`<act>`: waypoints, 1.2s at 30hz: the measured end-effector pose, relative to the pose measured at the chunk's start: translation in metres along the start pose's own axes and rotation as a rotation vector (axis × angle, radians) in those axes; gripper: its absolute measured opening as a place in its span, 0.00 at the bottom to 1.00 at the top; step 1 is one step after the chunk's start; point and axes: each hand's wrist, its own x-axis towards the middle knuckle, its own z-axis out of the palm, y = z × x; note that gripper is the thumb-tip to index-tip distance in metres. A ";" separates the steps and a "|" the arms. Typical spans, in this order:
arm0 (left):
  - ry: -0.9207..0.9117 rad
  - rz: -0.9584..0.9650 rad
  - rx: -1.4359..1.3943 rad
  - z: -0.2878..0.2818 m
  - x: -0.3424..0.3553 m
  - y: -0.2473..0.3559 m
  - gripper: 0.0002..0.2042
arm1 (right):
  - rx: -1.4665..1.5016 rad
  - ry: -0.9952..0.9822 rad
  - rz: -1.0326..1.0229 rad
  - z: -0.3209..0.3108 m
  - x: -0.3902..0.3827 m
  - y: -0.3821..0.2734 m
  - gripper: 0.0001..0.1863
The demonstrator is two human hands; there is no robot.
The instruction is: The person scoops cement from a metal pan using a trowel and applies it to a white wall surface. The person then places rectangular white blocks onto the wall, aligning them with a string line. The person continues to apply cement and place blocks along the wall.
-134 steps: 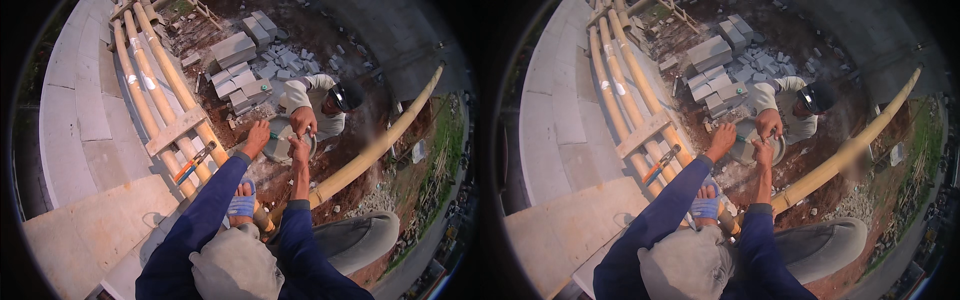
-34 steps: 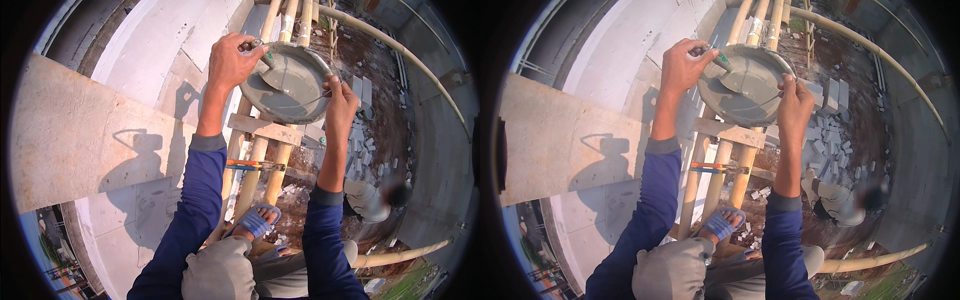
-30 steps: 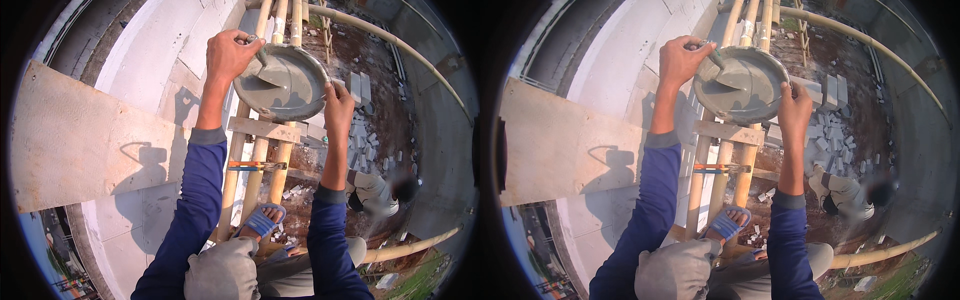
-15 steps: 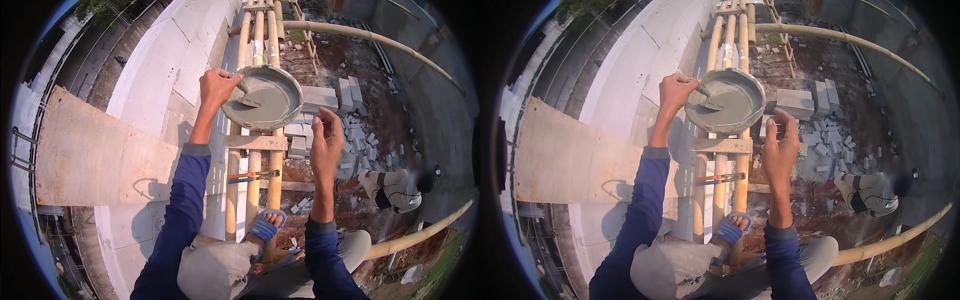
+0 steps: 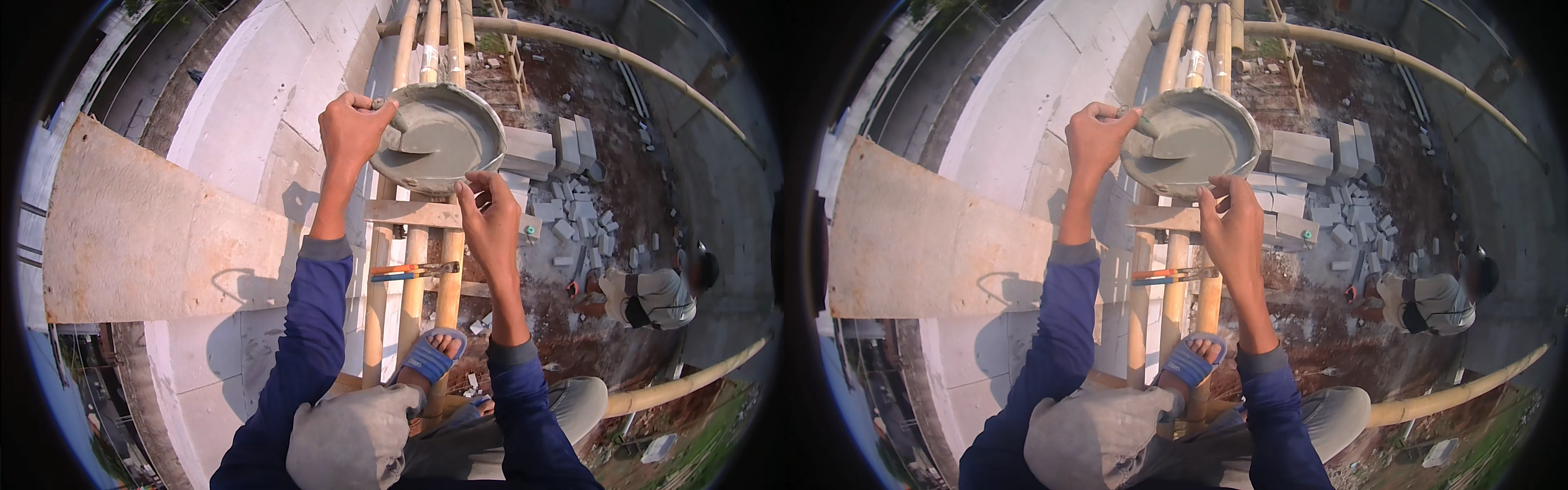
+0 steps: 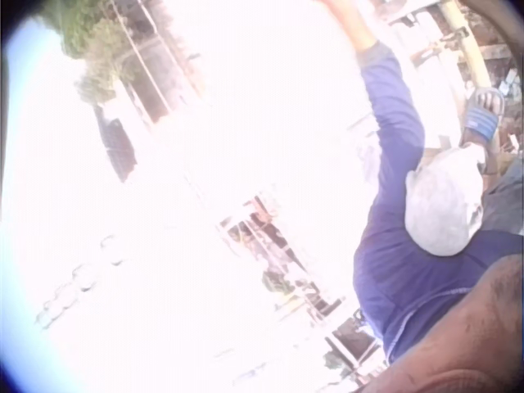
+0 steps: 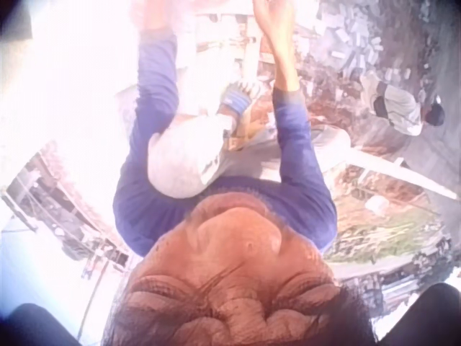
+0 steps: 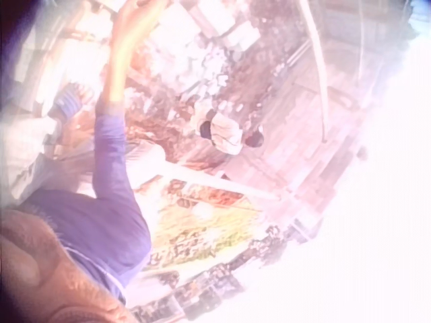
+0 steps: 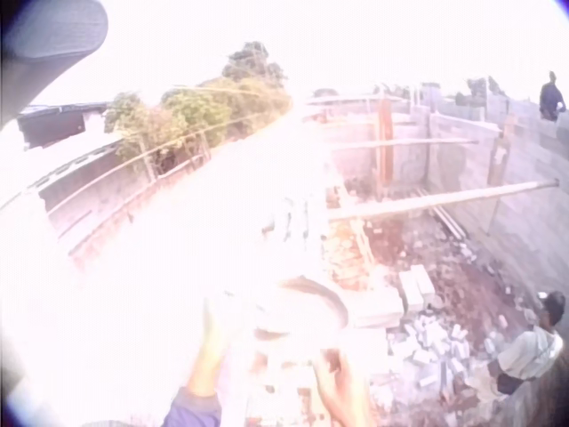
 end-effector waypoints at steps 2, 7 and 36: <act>0.016 -0.014 0.029 0.000 -0.003 0.008 0.21 | -0.005 0.021 -0.095 0.009 0.019 -0.006 0.14; -0.025 -0.091 0.024 -0.005 0.003 0.009 0.21 | -0.076 -0.026 -0.290 0.035 0.075 -0.038 0.19; -0.316 0.311 -0.467 -0.004 -0.007 -0.040 0.29 | 0.078 -0.215 -0.395 0.070 0.115 -0.026 0.26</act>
